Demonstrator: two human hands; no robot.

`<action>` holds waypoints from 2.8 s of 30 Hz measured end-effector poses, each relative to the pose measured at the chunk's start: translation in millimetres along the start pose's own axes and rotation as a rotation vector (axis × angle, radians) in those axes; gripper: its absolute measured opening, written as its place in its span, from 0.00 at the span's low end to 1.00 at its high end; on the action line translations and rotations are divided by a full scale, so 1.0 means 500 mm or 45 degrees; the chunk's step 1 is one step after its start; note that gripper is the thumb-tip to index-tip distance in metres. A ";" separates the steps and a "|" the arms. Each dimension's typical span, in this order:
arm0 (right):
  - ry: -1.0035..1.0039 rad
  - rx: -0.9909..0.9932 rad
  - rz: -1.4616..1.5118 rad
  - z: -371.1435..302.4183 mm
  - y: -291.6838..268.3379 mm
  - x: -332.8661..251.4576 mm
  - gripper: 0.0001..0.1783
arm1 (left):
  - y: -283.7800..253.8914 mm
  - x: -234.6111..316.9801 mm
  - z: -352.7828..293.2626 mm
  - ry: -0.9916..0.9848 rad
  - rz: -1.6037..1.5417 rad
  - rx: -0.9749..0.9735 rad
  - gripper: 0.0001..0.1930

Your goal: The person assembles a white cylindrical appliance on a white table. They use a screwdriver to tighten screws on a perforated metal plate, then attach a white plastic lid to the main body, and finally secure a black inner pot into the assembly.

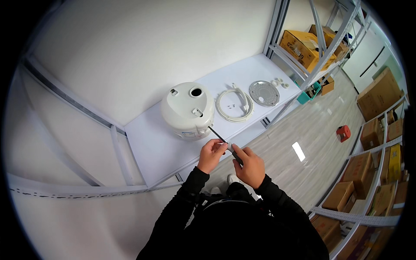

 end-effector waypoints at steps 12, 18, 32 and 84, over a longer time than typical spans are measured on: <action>0.855 -0.346 1.967 -0.015 0.073 0.125 0.26 | 0.028 0.004 0.007 0.019 -0.192 -0.064 0.13; 0.640 -0.351 1.260 0.000 0.050 0.134 0.23 | 0.036 0.011 0.002 -0.022 -0.286 -0.134 0.14; 0.762 -0.410 1.560 -0.012 0.043 0.125 0.24 | 0.040 0.022 0.004 -0.017 -0.218 -0.173 0.17; 0.491 -0.227 0.982 -0.016 0.038 0.121 0.26 | 0.055 -0.005 0.004 0.025 -0.147 -0.114 0.18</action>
Point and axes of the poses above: each hand's wrist, its own z-axis towards the middle knuckle, its own y-axis out of the palm, x = y × z, the point moved 10 cm from there along z, towards the middle knuckle, and after that the axes turned 12 degrees about z, right-handed, at the moved point
